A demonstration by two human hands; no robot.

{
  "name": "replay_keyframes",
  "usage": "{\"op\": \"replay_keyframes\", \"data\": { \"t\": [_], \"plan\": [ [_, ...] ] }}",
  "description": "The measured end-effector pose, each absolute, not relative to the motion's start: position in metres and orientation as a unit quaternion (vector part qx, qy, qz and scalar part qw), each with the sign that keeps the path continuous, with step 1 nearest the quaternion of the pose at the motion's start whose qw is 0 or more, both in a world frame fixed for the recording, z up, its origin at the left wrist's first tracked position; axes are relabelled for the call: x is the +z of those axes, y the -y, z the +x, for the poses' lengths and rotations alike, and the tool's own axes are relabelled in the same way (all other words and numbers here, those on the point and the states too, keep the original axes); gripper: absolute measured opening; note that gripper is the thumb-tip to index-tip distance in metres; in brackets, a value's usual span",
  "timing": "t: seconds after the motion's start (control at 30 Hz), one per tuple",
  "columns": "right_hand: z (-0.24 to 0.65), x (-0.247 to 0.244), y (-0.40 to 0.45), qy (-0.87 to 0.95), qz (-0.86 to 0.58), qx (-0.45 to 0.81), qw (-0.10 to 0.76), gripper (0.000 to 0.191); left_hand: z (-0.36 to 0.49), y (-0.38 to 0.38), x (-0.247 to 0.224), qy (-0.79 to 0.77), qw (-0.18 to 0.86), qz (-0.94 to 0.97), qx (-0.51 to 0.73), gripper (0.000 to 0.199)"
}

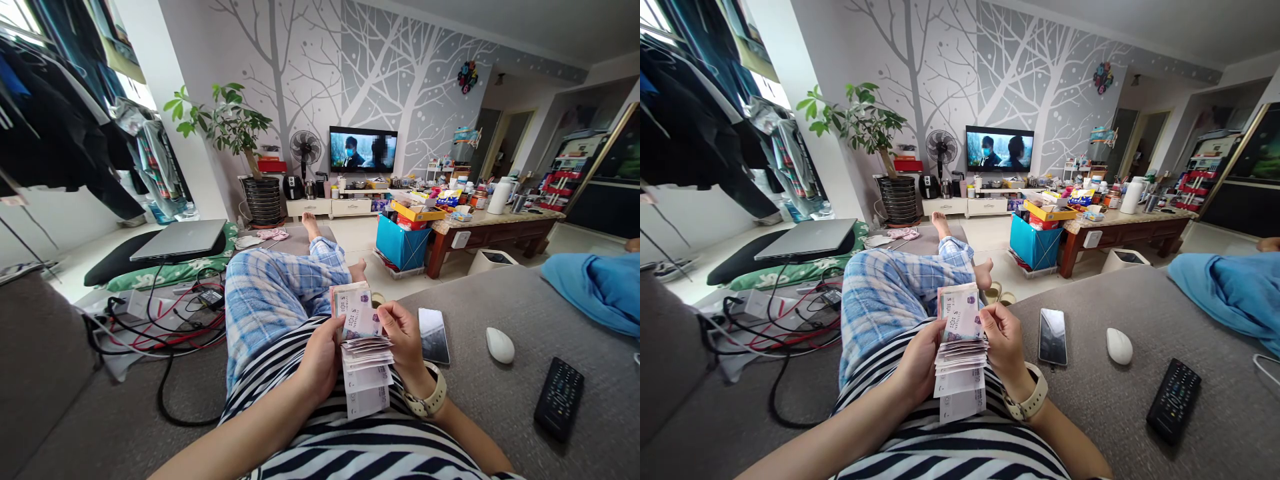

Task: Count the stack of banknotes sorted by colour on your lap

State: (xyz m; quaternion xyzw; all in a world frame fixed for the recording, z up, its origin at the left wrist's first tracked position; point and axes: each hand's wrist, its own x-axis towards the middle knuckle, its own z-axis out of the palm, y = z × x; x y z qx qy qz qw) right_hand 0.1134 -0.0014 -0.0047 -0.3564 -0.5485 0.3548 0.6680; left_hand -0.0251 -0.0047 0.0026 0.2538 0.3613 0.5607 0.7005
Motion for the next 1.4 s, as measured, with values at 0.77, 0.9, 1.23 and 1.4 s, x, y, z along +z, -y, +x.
{"op": "replay_keyframes", "data": {
  "t": [0.77,0.9,1.23,1.4],
  "plan": [
    [0.115,-0.009,-0.002,0.561,-0.355,0.372,0.649,0.041,-0.024,0.01,0.008,-0.366,0.698,0.238,0.567,0.021],
    [0.115,-0.007,-0.005,0.539,-0.388,0.368,0.65,0.043,-0.026,0.013,0.011,-0.368,0.695,0.262,0.559,0.017],
    [0.115,-0.007,-0.005,0.547,-0.419,0.359,0.629,0.042,-0.025,0.012,0.011,-0.362,0.702,0.265,0.553,0.02],
    [0.114,-0.007,-0.006,0.542,-0.421,0.352,0.637,0.043,-0.026,0.011,0.009,-0.376,0.695,0.258,0.556,0.017]
  ]
}}
